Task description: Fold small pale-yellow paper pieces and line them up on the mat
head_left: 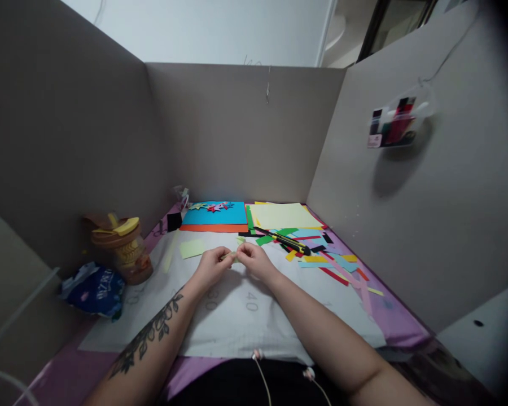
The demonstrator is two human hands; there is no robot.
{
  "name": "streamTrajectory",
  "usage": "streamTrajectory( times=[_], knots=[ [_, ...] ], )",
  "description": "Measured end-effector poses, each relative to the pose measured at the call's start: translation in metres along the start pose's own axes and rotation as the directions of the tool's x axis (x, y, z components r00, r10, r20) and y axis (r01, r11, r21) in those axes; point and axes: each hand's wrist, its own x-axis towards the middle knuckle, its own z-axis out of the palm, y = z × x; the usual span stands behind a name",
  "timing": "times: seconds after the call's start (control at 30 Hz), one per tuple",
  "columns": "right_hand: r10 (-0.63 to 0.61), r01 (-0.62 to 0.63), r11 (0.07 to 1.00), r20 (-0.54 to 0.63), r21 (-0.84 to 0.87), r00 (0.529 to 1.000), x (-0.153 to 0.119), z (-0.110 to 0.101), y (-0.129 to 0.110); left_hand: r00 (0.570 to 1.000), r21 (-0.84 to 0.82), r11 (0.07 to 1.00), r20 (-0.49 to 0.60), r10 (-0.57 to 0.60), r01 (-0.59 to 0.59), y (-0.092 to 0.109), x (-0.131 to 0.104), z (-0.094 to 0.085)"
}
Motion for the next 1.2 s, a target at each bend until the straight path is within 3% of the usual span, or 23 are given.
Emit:
streamTrajectory(
  times=[0.27,0.4,0.5,0.7,0.97,1.2],
  knots=[
    [0.050,-0.051,0.996,0.012,0.070,0.999,0.007,-0.011,0.005,0.983,-0.223,0.970,-0.129,-0.128,0.097,-0.005,0.008,-0.015],
    [0.032,-0.030,0.998,-0.046,0.060,0.998,0.008,-0.016,0.009,0.971,-0.274,0.957,-0.184,-0.150,0.096,-0.009,0.011,-0.019],
    [-0.010,0.012,1.000,-0.107,0.019,0.994,0.006,-0.014,0.004,0.986,-0.197,0.975,-0.113,-0.125,0.101,-0.006,0.008,-0.014],
    [-0.064,0.063,0.994,-0.007,-0.092,0.998,-0.002,-0.003,-0.005,1.000,0.004,1.000,0.024,0.001,-0.001,0.002,0.000,0.002],
    [0.021,-0.013,0.994,-0.074,0.107,0.997,0.000,0.000,0.005,0.993,-0.026,0.997,0.095,-0.076,0.079,0.003,0.001,0.000],
    [0.034,-0.016,0.990,-0.131,0.138,0.991,0.002,-0.004,0.004,0.991,-0.044,0.994,0.092,-0.095,0.100,-0.004,0.003,-0.001]
  ],
)
